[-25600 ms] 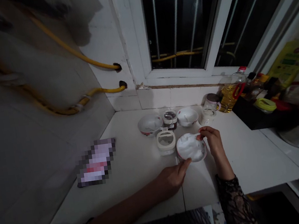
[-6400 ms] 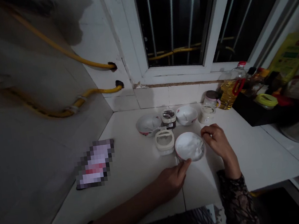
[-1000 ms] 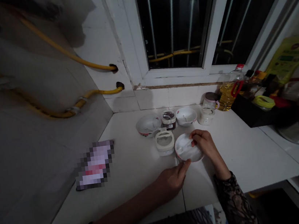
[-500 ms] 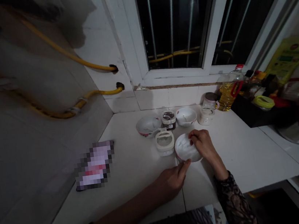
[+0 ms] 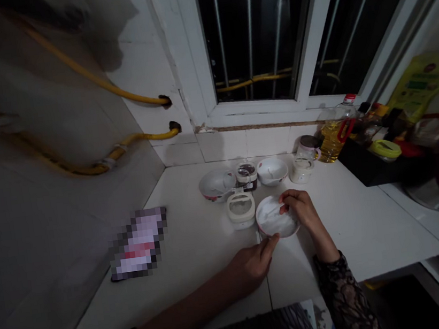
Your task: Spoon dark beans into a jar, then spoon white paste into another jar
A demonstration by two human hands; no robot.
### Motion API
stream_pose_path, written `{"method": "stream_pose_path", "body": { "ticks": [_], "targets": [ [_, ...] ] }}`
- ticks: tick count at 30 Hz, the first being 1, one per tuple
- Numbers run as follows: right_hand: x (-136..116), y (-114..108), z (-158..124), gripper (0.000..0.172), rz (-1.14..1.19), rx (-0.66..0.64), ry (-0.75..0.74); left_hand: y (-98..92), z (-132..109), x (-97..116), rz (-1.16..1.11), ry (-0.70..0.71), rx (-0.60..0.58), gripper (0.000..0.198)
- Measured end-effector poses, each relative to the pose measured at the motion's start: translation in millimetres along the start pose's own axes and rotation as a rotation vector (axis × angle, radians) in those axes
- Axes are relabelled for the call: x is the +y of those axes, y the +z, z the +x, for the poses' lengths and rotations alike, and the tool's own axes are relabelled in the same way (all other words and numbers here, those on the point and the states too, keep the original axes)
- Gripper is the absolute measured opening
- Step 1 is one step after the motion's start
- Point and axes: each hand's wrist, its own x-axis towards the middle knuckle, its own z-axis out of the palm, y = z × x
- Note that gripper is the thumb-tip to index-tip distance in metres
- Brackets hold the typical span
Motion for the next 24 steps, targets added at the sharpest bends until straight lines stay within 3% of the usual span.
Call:
{"method": "stream_pose_path", "body": {
  "ticks": [4, 9, 16, 20, 24],
  "targets": [
    [0, -6, 2, 0.017, 0.034, 0.033, 0.002, -2.3, 1, 0, -0.008, -0.002, -0.066, 0.060],
    [1, -12, 3, 0.016, 0.088, 0.081, 0.015, -3.5, -1, 0, -0.036, 0.010, -0.041, 0.062],
    [-1, -4, 4, 0.014, 0.161, 0.161, -0.107, -5.6, 0, 0, -0.041, -0.001, -0.039, 0.063],
    [-6, 14, -5, 0.020, 0.058, 0.168, -0.284, -7.3, 1, 2, -0.046, -0.021, -0.020, 0.062],
    [-9, 32, -13, 0.018, -0.328, 0.054, -0.743, -7.2, 2, 3, -0.034, -0.027, -0.001, 0.055]
  ]
}}
